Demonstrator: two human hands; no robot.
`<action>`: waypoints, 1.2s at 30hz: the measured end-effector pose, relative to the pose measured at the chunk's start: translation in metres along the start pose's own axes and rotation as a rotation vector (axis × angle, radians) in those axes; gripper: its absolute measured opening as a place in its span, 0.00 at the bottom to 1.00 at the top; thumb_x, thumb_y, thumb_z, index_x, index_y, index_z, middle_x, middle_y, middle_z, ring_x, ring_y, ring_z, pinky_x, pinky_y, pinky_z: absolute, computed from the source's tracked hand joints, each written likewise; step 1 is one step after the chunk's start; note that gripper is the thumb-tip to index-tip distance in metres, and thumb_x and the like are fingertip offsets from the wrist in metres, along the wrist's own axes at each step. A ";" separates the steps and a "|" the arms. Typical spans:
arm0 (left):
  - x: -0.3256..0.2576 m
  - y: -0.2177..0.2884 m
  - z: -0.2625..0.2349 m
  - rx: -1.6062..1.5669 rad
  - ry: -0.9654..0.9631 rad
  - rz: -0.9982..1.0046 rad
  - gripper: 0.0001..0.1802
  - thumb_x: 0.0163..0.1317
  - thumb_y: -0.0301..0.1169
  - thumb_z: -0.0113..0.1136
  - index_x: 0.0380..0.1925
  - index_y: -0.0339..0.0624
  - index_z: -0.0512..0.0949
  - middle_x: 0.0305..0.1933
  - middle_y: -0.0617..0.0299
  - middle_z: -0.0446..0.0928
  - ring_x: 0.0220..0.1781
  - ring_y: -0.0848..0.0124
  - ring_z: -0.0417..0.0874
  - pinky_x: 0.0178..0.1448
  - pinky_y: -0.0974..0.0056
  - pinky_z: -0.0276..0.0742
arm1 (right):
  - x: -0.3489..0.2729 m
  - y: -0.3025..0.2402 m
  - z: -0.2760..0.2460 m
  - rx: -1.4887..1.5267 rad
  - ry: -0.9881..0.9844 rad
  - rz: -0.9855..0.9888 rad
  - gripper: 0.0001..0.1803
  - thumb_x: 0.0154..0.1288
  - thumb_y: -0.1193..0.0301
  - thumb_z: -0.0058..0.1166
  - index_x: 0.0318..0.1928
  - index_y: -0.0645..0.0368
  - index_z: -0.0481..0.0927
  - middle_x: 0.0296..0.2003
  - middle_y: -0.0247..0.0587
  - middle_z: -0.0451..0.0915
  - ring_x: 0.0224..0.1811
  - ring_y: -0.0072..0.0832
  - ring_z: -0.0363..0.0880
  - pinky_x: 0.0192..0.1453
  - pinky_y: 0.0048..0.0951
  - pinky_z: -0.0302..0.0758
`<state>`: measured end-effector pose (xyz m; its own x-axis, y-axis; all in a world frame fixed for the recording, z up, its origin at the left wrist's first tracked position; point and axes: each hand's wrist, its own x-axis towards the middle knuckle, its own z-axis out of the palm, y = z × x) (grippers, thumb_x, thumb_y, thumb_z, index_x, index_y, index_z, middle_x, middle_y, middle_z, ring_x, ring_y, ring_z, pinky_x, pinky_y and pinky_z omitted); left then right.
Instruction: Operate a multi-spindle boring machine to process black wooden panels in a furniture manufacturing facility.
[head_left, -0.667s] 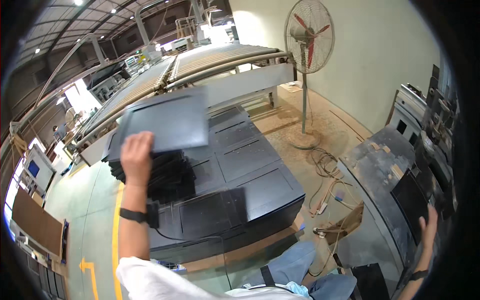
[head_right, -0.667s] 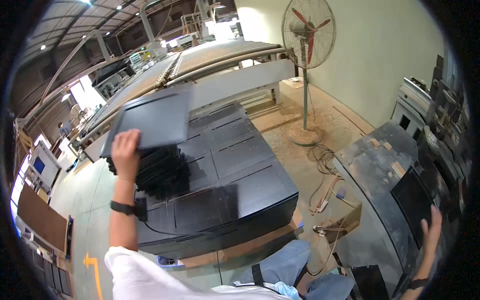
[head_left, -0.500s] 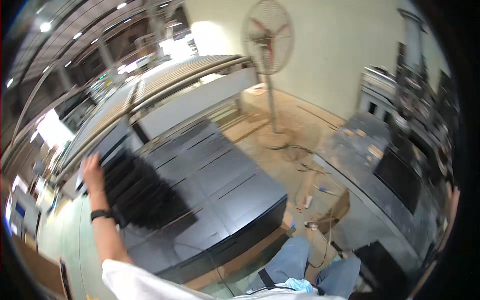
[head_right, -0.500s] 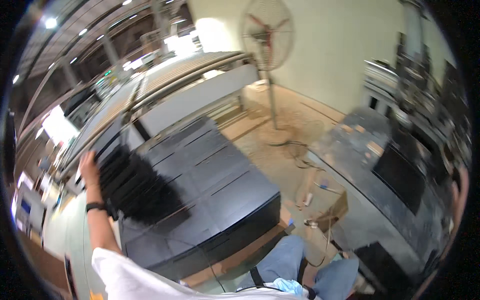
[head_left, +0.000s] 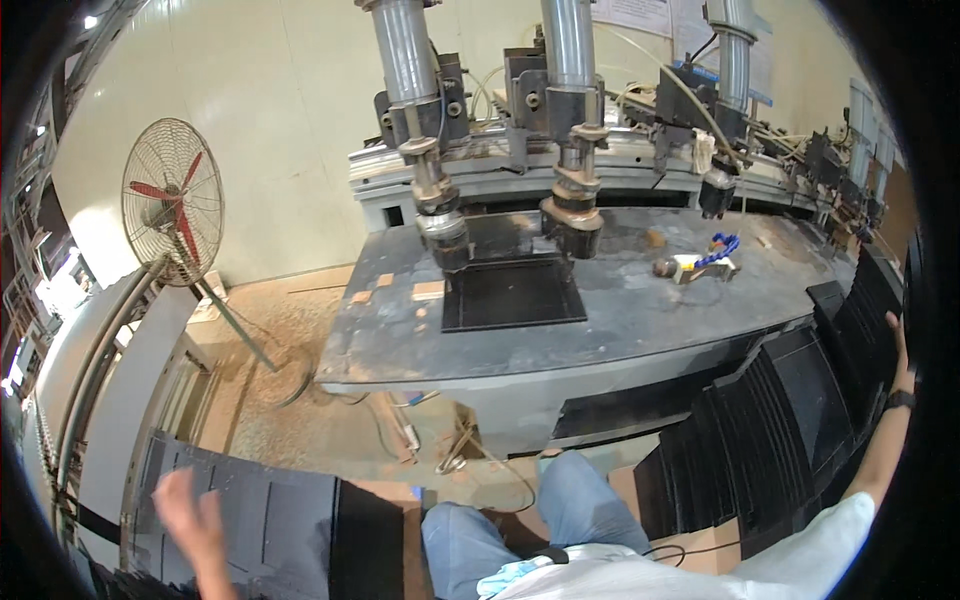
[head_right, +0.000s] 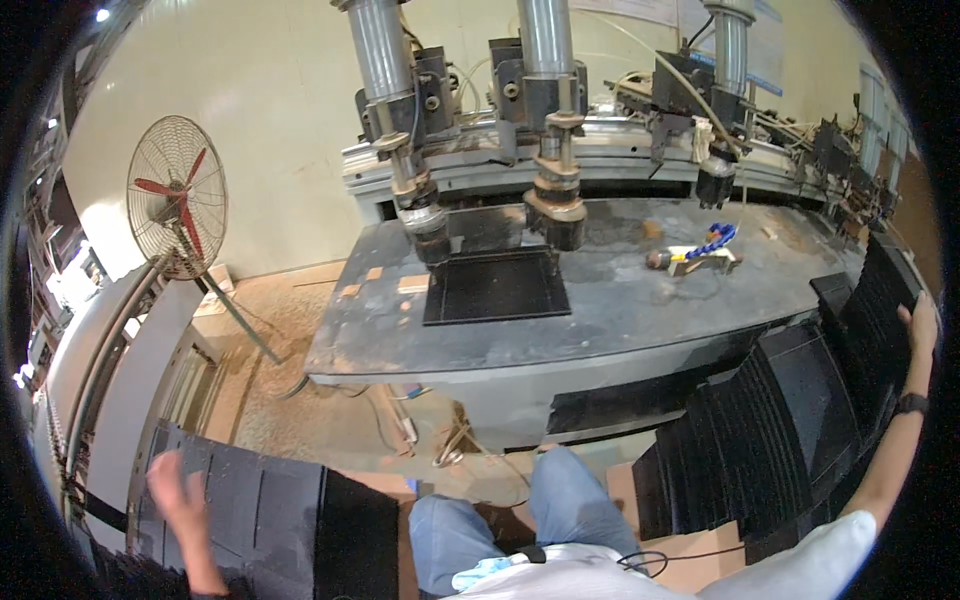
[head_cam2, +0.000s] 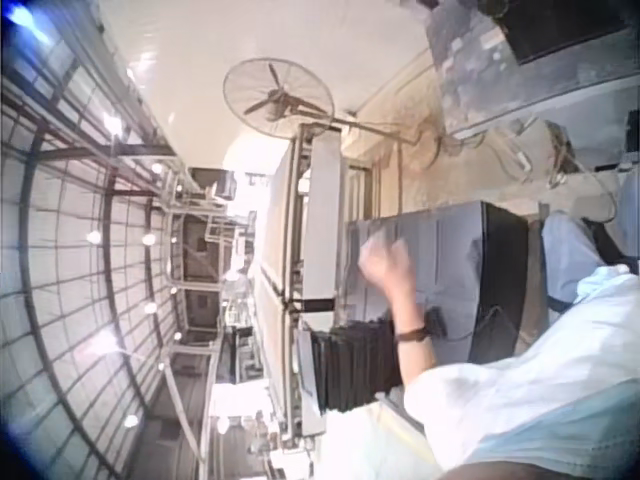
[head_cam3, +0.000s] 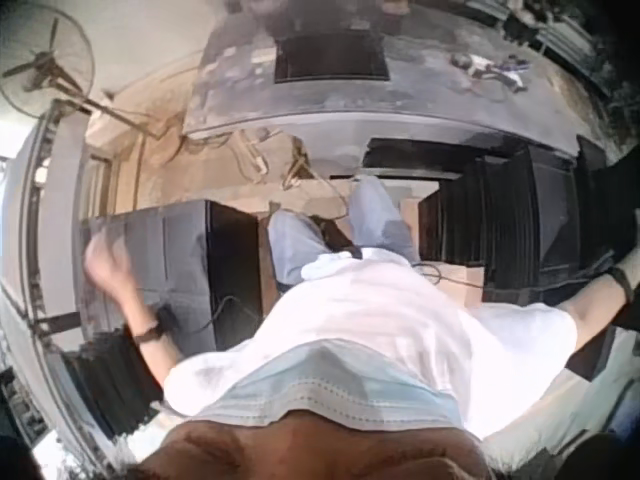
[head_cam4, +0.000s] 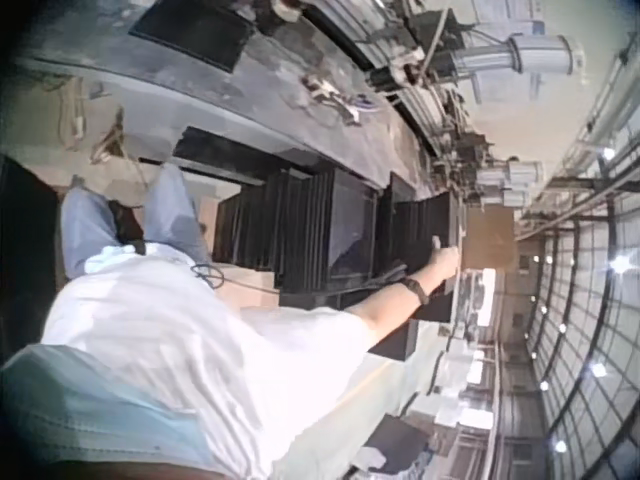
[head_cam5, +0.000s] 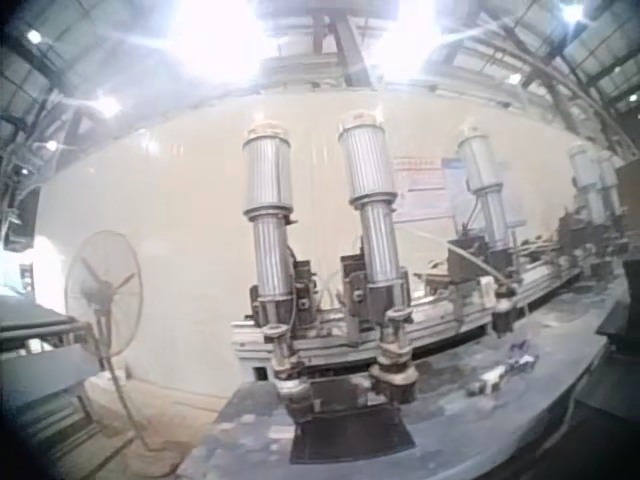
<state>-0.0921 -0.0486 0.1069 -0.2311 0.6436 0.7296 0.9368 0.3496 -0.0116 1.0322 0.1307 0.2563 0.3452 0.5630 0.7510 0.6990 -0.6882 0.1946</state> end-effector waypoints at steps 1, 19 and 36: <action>0.019 0.062 0.017 -0.165 -0.084 0.061 0.27 0.43 0.25 0.67 0.48 0.38 0.76 0.52 0.49 0.73 0.59 0.50 0.70 0.63 0.51 0.64 | -0.008 -0.011 0.005 -0.015 0.000 -0.017 0.27 0.60 0.55 0.53 0.51 0.63 0.78 0.49 0.55 0.78 0.56 0.46 0.75 0.60 0.40 0.69; 0.049 0.379 0.222 -0.557 -0.253 0.556 0.32 0.52 0.47 0.63 0.56 0.43 0.72 0.49 0.56 0.72 0.53 0.57 0.71 0.66 0.50 0.63 | -0.160 -0.546 -0.207 1.000 0.070 -1.081 0.16 0.46 0.76 0.58 0.39 0.50 0.82 0.28 0.35 0.80 0.37 0.35 0.76 0.39 0.37 0.76; -0.116 0.006 -0.166 0.628 0.019 0.155 0.12 0.52 0.24 0.55 0.38 0.37 0.81 0.40 0.53 0.79 0.44 0.51 0.79 0.50 0.50 0.76 | -0.257 -0.735 -0.137 1.175 -0.310 -1.250 0.27 0.56 0.58 0.60 0.55 0.56 0.77 0.58 0.39 0.75 0.63 0.40 0.69 0.65 0.38 0.68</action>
<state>-0.0161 -0.2339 0.1359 -0.0948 0.7084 0.6994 0.6260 0.5887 -0.5115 0.3440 0.4291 0.0062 -0.7121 0.6068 0.3532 0.6109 0.7834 -0.1143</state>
